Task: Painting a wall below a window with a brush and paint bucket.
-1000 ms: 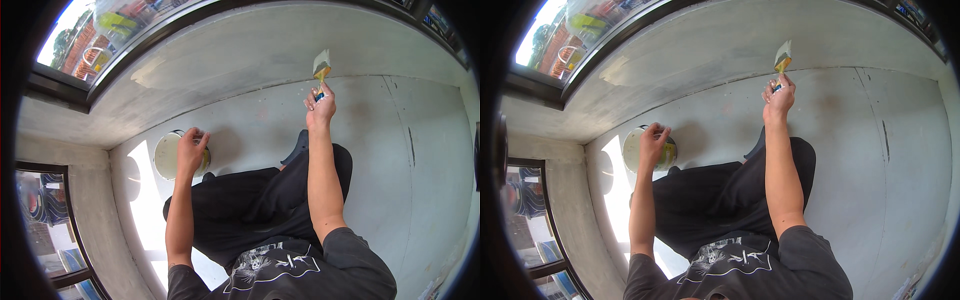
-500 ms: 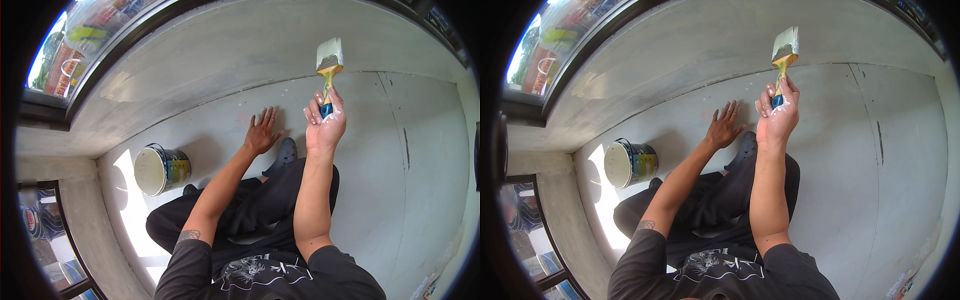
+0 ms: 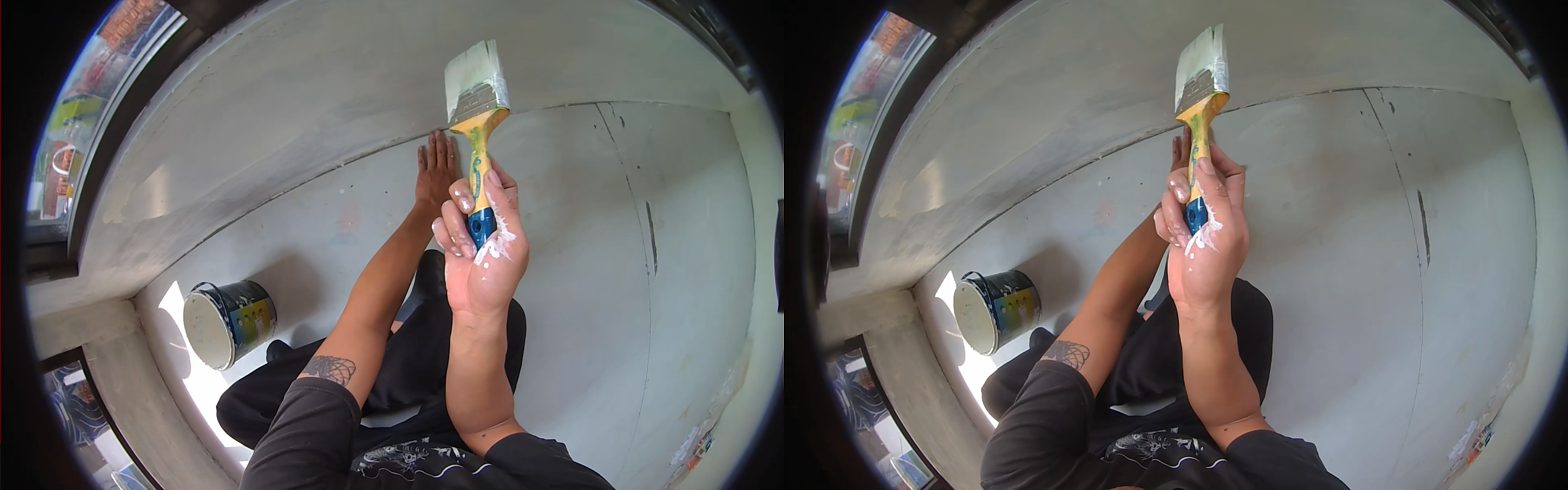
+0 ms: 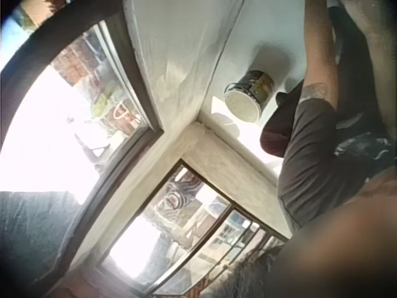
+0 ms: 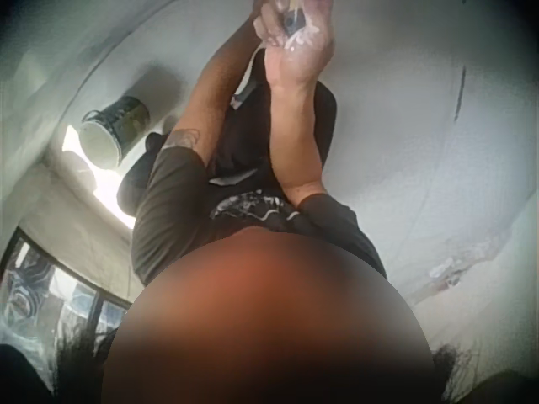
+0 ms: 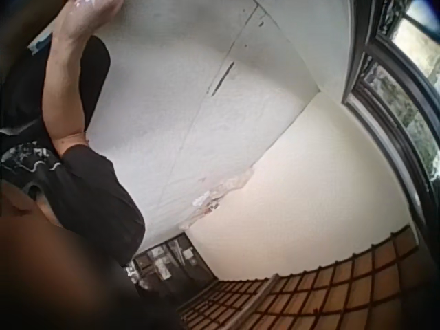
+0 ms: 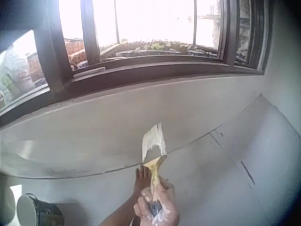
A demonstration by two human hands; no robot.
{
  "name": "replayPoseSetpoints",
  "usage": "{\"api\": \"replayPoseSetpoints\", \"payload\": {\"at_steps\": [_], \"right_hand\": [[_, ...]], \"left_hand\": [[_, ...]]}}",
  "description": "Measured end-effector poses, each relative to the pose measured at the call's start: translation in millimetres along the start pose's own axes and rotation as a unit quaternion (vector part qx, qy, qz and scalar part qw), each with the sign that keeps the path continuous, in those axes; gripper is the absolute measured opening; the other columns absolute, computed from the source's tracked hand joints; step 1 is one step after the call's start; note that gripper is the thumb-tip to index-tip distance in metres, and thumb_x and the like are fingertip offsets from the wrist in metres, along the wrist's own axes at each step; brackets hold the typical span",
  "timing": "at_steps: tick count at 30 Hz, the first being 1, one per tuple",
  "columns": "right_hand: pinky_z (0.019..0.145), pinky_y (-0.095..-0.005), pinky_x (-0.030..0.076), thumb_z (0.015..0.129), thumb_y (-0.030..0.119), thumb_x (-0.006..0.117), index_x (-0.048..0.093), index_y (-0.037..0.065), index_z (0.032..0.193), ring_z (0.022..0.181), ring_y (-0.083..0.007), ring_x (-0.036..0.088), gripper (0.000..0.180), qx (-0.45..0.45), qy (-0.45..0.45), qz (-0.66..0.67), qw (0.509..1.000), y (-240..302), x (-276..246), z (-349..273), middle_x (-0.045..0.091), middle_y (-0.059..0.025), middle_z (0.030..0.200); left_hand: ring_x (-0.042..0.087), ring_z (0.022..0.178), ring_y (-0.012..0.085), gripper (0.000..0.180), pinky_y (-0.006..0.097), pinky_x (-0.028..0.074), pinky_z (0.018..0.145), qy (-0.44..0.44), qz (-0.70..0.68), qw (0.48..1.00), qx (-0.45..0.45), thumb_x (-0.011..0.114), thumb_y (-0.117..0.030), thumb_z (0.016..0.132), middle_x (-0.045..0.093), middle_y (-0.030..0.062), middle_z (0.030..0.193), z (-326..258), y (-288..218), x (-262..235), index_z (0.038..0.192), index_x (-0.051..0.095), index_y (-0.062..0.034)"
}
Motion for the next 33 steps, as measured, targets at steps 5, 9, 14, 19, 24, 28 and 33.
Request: {"api": "replayPoseSetpoints", "payload": {"at_steps": [5,9,14,19,24,28,33], "right_hand": [[0.049,-0.0236,0.027,0.104,0.026,0.052,0.05,0.008,0.127,0.048,-0.0063,0.034,0.029,0.019,-0.006,-0.012,1.0,-7.7,2.6,-2.0,0.05,-0.0042,0.084],[0.049,-0.0236,0.027,0.104,0.026,0.054,0.05,0.009,0.125,0.049,-0.0061,0.035,0.027,0.016,0.002,-0.045,0.999,-11.0,-9.2,0.7,0.051,-0.0042,0.084],[0.049,-0.0232,0.026,0.104,0.026,0.055,0.05,0.01,0.124,0.05,-0.0053,0.035,0.026,0.028,0.027,-0.069,0.997,-32.8,13.4,-8.5,0.052,-0.0027,0.081],[0.049,-0.0229,0.027,0.104,0.025,0.056,0.05,0.009,0.123,0.05,-0.0053,0.036,0.025,-0.023,-0.018,-0.121,0.992,-25.4,-20.2,3.2,0.053,-0.002,0.08],[0.048,-0.0233,0.026,0.103,0.024,0.055,0.051,0.007,0.123,0.048,-0.0059,0.034,0.027,-0.04,-0.025,-0.071,0.996,-0.3,-13.7,1.3,0.051,-0.0037,0.081],[0.048,-0.0233,0.027,0.104,0.024,0.053,0.051,0.005,0.123,0.047,-0.0063,0.034,0.028,-0.059,-0.023,-0.063,0.996,10.9,-8.5,-2.0,0.05,-0.0045,0.081],[0.048,-0.0239,0.026,0.103,0.027,0.056,0.051,0.006,0.122,0.05,-0.0057,0.037,0.029,-0.05,-0.004,-0.061,0.997,9.1,-16.5,1.9,0.05,-0.0034,0.079]], "left_hand": [[0.015,0.156,0.0355,0.07,0.046,0.016,0.126,0.001,-0.32,0.944,0.087,0.045,-0.032,0.101,0.018,0.0261,0.165,-14.2,11.1,-20.7,0.158,0.022,0.002],[0.022,0.155,0.0293,0.066,0.036,0.019,0.127,0.042,-0.672,0.713,0.193,0.048,-0.031,0.101,0.023,0.0237,0.164,-12.2,18.1,-27.3,0.156,0.029,0.0008],[0.022,0.155,0.0268,0.068,0.039,0.018,0.127,-0.154,-0.599,0.743,0.256,0.048,-0.035,0.1,0.027,0.0157,0.165,5.4,79.6,21.9,0.156,0.03,-0.001],[0.02,0.156,0.0275,0.083,0.047,0.021,0.126,-0.037,-0.083,0.99,0.107,0.05,-0.05,0.099,0.025,0.0129,0.167,-28.8,62.4,6.9,0.161,0.019,-0.0045],[0.024,0.154,0.03,0.09,0.051,0.025,0.124,-0.006,-0.113,0.993,-0.036,0.045,-0.062,0.1,0.025,0.0159,0.166,-68.2,110.3,-18.1,0.161,0.014,-0.003],[0.025,0.153,0.0322,0.08,0.052,0.024,0.123,-0.108,-0.11,0.987,0.047,0.048,-0.05,0.102,0.027,0.0175,0.165,-77.3,92.5,-30.1,0.16,0.02,-0.003],[0.021,0.155,0.0302,0.074,0.048,0.022,0.125,-0.032,-0.152,0.966,0.208,0.052,-0.036,0.098,0.023,0.0147,0.167,-28.6,2.9,-21.7,0.16,0.024,-0.0064]]}}
Point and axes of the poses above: each hand's wrist, its own z-axis towards the middle knuckle, its own x-axis out of the palm, y = z × x, the point moved 5 cm from there along z, towards the middle knuckle
